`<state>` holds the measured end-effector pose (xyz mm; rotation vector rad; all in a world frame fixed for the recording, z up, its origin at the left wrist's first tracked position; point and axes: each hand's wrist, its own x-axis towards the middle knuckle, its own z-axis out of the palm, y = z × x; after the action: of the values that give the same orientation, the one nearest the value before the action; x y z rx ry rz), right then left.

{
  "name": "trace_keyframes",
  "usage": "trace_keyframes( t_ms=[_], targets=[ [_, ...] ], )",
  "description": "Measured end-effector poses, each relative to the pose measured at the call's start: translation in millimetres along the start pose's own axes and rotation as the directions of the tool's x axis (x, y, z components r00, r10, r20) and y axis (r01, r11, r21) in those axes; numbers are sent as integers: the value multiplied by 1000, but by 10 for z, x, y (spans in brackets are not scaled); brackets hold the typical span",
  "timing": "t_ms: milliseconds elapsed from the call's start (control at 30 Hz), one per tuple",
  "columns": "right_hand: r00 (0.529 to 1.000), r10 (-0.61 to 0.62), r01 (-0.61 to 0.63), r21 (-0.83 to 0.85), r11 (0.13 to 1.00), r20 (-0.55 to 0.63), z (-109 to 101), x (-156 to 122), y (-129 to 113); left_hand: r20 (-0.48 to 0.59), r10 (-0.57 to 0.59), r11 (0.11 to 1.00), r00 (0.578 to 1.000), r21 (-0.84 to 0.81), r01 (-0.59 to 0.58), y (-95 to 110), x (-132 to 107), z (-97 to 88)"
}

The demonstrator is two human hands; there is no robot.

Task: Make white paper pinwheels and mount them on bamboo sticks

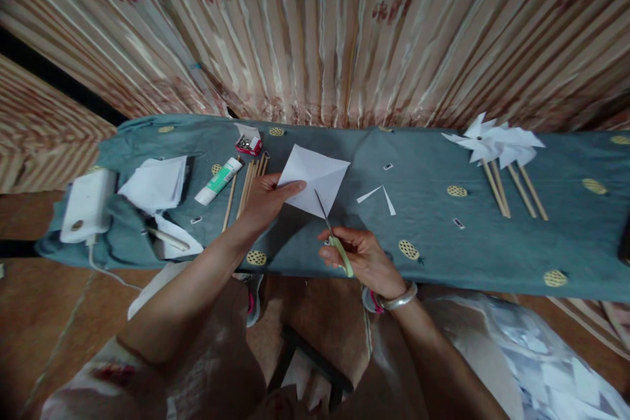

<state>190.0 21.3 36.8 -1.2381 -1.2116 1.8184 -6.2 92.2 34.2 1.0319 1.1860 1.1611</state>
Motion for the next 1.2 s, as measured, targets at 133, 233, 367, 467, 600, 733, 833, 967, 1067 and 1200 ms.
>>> trace_keyframes(
  t_ms=[133,233,367,467,600,733,833,967,1067,1200],
  targets=[
    [1000,22,-22,4,1000,-18,16,-5,-38,6,-7,1000,1000,-13,7,-18,5,4],
    [1000,21,-21,8,1000,-23,26,-8,-46,1,-5,1000,1000,-15,5,-26,10,4],
    [998,35,-34,37,999,-49,37,-8,-38,-7,-1,1000,1000,-22,1,-33,18,4],
    [996,57,-54,50,997,-67,45,-8,-37,-8,-6,1000,1000,-26,6,-31,18,6],
    [997,37,-38,-9,999,-74,47,-4,-49,3,-13,1000,1000,-25,13,-30,6,11],
    [997,14,-17,-44,999,-73,40,3,-53,22,-14,999,1000,-35,15,-35,-11,20],
    [997,4,-8,-48,999,-71,39,8,-45,26,-21,999,999,-37,21,-38,-16,25],
    [998,2,-5,-57,998,-60,45,8,-40,11,-25,998,1000,-50,26,-40,-17,25],
    [998,22,-25,-38,999,-66,52,3,-49,19,-24,999,1000,-49,25,-40,-15,19],
    [996,52,-52,-1,999,-76,59,-6,-62,34,-17,999,999,-44,18,-40,-8,12]
  ],
)
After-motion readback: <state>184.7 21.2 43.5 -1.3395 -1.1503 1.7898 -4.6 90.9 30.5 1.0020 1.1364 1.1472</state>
